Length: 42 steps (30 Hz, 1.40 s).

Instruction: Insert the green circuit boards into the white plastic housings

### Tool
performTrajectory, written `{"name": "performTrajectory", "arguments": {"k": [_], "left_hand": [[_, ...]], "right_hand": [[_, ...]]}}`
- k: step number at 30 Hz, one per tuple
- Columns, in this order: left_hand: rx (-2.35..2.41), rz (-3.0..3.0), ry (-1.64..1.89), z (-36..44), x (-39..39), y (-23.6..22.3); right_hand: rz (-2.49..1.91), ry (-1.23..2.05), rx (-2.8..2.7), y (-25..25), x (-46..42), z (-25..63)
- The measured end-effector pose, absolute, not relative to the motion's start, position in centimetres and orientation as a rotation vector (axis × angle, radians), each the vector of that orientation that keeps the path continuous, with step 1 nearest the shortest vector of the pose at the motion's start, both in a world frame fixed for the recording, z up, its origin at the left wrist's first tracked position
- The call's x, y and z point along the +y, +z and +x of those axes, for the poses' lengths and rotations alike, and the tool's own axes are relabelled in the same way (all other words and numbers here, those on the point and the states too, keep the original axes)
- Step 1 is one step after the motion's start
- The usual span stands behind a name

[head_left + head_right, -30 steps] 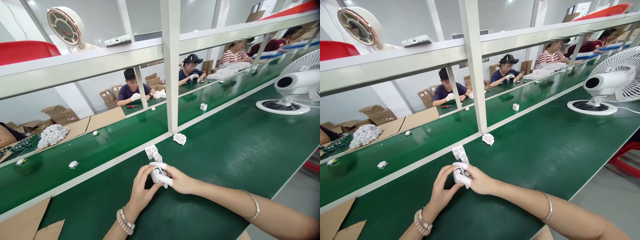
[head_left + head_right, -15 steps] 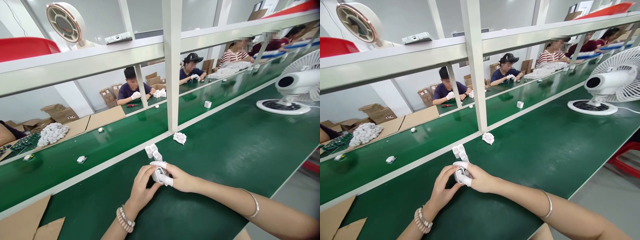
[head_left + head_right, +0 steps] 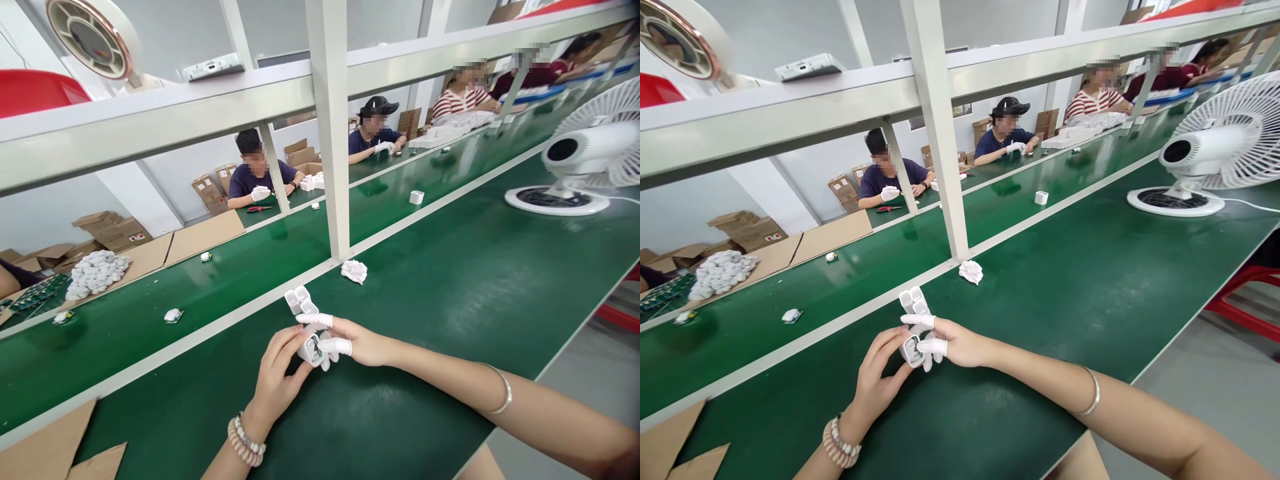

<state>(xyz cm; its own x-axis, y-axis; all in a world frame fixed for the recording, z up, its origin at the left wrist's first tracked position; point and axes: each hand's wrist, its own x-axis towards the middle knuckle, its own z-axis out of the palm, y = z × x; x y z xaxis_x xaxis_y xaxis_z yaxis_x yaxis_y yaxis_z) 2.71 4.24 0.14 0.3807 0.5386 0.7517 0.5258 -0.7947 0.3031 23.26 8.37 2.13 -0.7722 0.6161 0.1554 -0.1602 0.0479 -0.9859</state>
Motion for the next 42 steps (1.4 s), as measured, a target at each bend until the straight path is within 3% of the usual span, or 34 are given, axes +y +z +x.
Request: {"name": "performTrajectory", "arguments": {"k": [9, 42], "left_hand": [[0.994, 2.696, 1.451, 2.7, 4.3, 0.0], [1.047, 2.838, 1.442, 2.8, 4.3, -0.2]], "right_hand": [[-0.487, 1.922, -1.643, 1.3, 8.2, 22.7], [-0.545, 1.915, -1.553, 0.8, 7.2, 21.8]]}}
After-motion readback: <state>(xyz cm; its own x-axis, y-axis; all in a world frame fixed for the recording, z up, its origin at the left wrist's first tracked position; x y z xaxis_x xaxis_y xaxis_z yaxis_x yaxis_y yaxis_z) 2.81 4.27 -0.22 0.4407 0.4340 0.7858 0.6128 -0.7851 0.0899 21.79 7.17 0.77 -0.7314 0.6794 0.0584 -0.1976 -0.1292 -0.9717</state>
